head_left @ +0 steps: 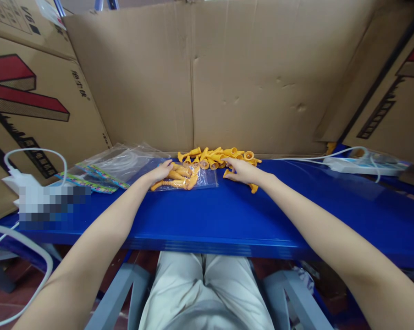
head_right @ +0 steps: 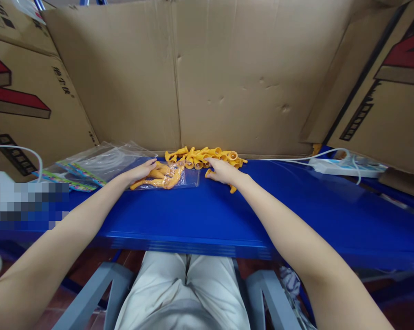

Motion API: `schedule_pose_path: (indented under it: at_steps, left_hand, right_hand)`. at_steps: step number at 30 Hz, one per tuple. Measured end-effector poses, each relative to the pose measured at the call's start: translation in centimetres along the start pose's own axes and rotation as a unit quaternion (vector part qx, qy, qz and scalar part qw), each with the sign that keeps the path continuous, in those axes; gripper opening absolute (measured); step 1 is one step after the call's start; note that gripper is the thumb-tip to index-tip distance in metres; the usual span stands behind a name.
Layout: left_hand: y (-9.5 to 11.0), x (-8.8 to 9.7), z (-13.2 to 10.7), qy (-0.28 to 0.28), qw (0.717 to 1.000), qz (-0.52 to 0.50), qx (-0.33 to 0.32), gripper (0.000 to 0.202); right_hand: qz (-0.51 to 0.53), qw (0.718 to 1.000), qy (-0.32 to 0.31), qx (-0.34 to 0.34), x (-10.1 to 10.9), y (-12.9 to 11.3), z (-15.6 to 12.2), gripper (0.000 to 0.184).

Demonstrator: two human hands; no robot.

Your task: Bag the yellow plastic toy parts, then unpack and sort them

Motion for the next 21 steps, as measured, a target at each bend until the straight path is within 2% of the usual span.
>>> schedule_pose_path:
  at_steps: [2,4,8,10,15,21]
  left_hand:
    - [-0.1,0.0,0.1,0.002,1.0,-0.001,0.003,0.059]
    - [-0.1,0.1,0.1,0.006,1.0,0.003,0.005,0.058]
    - [0.0,0.2,0.0,0.012,1.0,0.006,0.004,0.057]
    - [0.0,0.3,0.0,0.014,1.0,0.001,0.002,0.057]
    - [0.0,0.2,-0.1,0.011,1.0,-0.015,0.003,0.059]
    - [0.0,0.2,0.1,0.01,1.0,-0.013,-0.002,0.058]
  right_hand:
    - [-0.05,0.998,-0.005,-0.022,1.0,0.6,-0.1,0.047]
    - [-0.105,0.992,-0.04,-0.065,1.5,1.6,-0.5,0.032]
    - [-0.116,0.959,-0.21,-0.153,-0.4,3.9,-2.2,0.019]
    - [-0.107,0.949,-0.242,-0.168,-1.1,4.1,-2.8,0.015]
    - [-0.122,0.96,-0.204,-0.149,-0.5,3.0,-2.4,0.013]
    - [-0.195,0.97,-0.09,-0.114,3.7,1.1,-2.2,0.018]
Point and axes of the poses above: each hand's wrist, its own z-axis towards the middle knuckle, its own x-axis out of the back of the hand, y = z × x, the point moved 10 cm from there along z, towards the middle knuckle, and after that the axes turned 2 degrees about -x, right-handed, at the moved point
